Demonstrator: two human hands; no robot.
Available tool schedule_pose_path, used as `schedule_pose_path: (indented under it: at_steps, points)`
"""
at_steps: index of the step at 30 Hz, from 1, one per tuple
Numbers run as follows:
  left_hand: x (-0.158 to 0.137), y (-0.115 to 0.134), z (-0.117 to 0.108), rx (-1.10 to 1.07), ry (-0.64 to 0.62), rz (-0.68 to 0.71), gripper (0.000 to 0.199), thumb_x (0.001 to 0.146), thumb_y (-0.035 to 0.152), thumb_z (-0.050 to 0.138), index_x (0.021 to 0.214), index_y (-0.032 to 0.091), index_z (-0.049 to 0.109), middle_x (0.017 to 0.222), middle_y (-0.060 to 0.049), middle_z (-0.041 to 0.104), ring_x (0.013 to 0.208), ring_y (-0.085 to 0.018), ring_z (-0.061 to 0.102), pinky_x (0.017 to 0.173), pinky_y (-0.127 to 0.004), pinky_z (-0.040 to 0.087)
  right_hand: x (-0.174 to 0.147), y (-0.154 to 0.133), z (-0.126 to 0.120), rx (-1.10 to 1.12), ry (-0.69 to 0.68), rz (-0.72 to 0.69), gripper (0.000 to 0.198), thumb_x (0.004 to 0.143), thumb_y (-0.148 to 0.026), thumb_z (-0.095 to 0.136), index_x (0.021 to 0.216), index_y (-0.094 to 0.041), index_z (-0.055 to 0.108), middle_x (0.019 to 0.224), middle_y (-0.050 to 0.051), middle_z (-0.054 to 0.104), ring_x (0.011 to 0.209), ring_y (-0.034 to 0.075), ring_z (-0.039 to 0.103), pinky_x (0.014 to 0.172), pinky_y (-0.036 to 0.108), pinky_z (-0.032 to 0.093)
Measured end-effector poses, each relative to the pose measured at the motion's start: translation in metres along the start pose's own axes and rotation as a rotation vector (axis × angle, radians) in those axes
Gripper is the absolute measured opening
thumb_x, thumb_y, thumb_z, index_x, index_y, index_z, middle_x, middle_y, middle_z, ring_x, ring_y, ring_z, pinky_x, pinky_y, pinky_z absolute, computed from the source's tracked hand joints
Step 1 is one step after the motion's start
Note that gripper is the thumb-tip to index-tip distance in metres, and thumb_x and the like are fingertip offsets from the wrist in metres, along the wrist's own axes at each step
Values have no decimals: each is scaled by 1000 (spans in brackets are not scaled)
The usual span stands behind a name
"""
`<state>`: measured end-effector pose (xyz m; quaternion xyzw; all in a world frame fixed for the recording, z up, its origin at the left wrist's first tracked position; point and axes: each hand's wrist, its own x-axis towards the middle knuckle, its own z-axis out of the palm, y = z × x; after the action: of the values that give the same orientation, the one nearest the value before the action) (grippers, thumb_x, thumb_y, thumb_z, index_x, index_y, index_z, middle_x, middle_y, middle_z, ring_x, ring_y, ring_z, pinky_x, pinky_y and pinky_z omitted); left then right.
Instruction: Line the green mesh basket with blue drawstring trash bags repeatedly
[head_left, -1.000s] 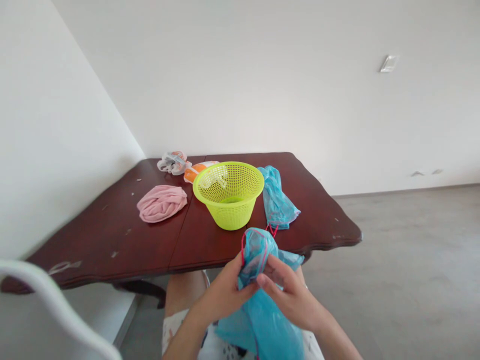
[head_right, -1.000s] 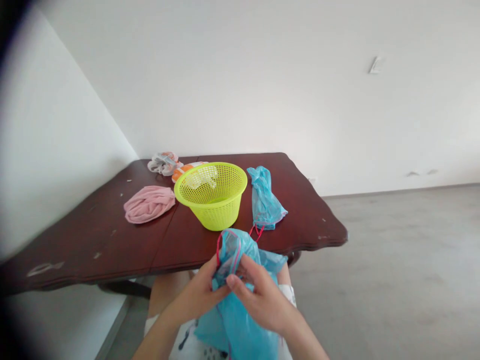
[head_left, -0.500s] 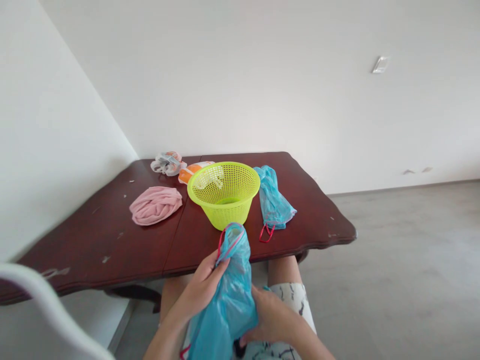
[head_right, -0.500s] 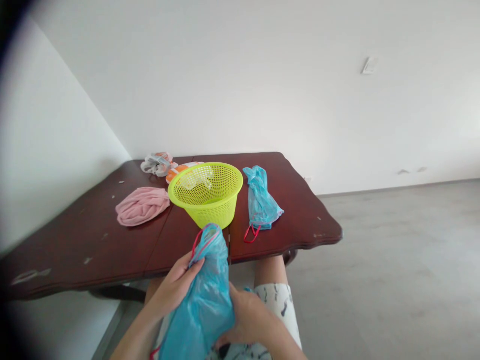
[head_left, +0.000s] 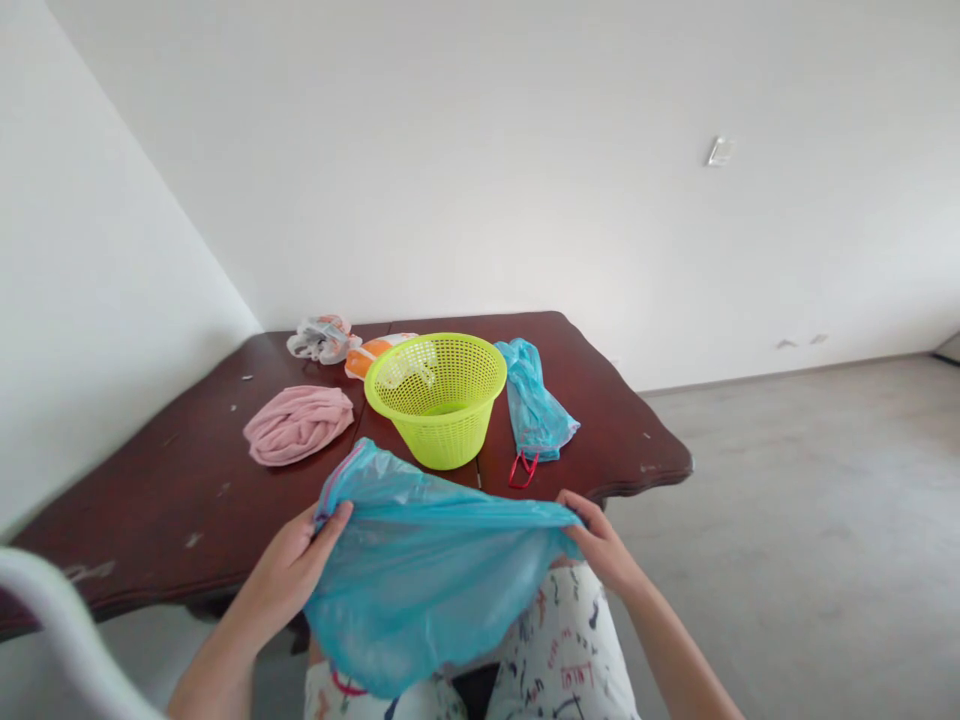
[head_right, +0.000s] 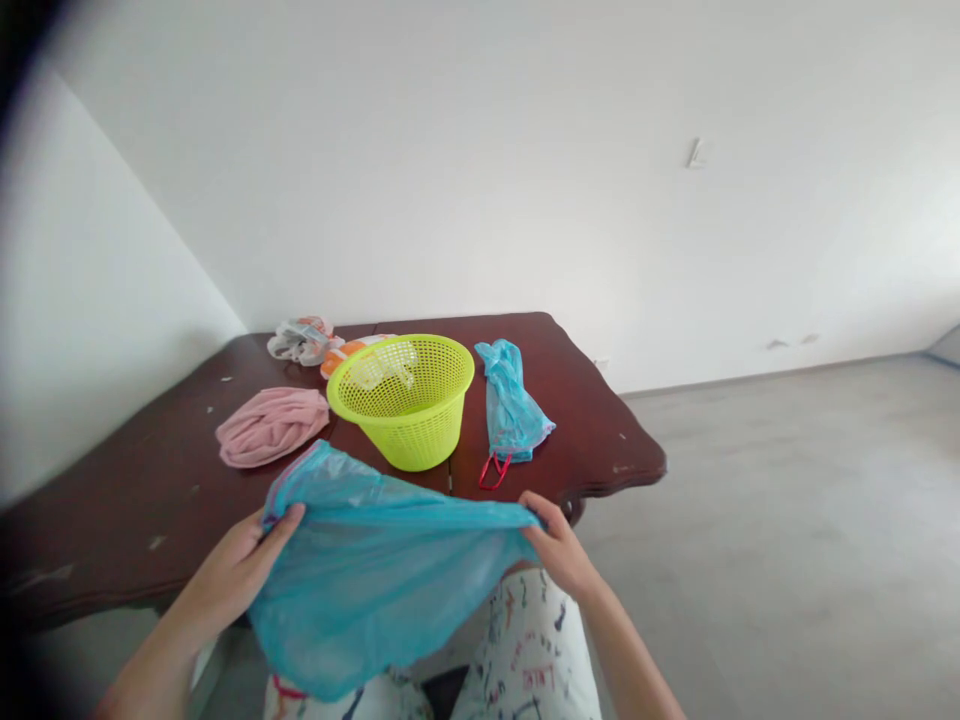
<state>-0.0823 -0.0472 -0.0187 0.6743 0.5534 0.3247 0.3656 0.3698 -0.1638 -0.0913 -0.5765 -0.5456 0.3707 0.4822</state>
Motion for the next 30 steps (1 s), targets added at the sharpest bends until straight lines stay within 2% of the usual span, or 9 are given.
schedule_pose_path:
  at_steps: [4, 8, 12, 16, 18, 20, 24, 27, 30]
  points:
    - [-4, -17, -9, 29, 33, 31, 68, 96, 94, 73, 107, 29, 88, 107, -8, 93, 102, -39, 87, 109, -52, 72, 2, -9, -17, 272, 179, 76, 52, 100, -74, 81, 96, -25, 63, 83, -3, 62, 74, 17, 55, 68, 26, 45]
    - [-12, -35, -18, 211, -6, -20, 62, 101, 87, 69, 118, 30, 85, 106, -8, 92, 95, -38, 89, 95, -50, 75, 3, -35, -31, 390, 308, 118, 60, 89, -75, 96, 109, -26, 67, 91, -1, 71, 75, 19, 61, 67, 25, 50]
    - [-29, -27, -16, 255, 126, 130, 66, 100, 78, 80, 147, 32, 78, 153, -16, 83, 137, -45, 83, 116, -60, 70, -2, -84, -26, 395, 228, 74, 53, 92, -65, 97, 120, -27, 71, 107, 2, 78, 87, 21, 69, 75, 26, 56]
    - [-52, -2, 38, 99, -153, 422, 133, 82, 75, 105, 192, 47, 36, 200, -16, 38, 182, -51, 42, 147, -73, 41, -6, -131, 4, 441, -27, 72, 41, 94, -52, 96, 120, -27, 76, 110, 1, 80, 94, 21, 72, 83, 27, 59]
    - [-60, 5, 82, 62, -304, 433, 175, 62, 75, 116, 197, 54, 6, 205, -15, 23, 186, -55, 30, 148, -82, 32, -5, -146, 20, 511, -163, 103, 37, 92, -46, 96, 118, -27, 79, 110, 0, 81, 95, 20, 73, 87, 28, 60]
    - [-62, 6, 127, 28, -375, 410, 191, 51, 73, 121, 196, 54, -2, 206, -16, 19, 187, -58, 23, 149, -86, 25, -3, -154, 32, 578, -278, 154, 37, 88, -41, 98, 117, -27, 80, 109, -1, 81, 92, 18, 73, 88, 27, 60]
    - [-67, 2, 186, -19, -502, 313, 148, 54, 70, 120, 184, 35, 57, 188, -21, 57, 176, -62, 43, 149, -82, 24, 2, -160, 40, 723, -401, 221, 47, 83, -41, 107, 119, -26, 81, 102, -2, 80, 82, 14, 71, 80, 25, 59]
    - [-76, -5, 198, -148, -703, 204, 103, 79, 70, 107, 166, 25, 75, 173, -19, 72, 159, -52, 64, 142, -70, 43, 6, -156, 36, 773, -410, 178, 51, 89, -44, 107, 130, -27, 82, 106, 0, 81, 84, 14, 72, 81, 26, 60]
    - [-84, -19, 198, -362, -949, 22, 76, 95, 79, 91, 141, 19, 87, 144, -19, 88, 133, -43, 80, 125, -58, 58, 12, -140, 29, 693, -378, 16, 64, 101, -54, 99, 157, -35, 75, 138, 6, 81, 111, 21, 79, 100, 35, 63]
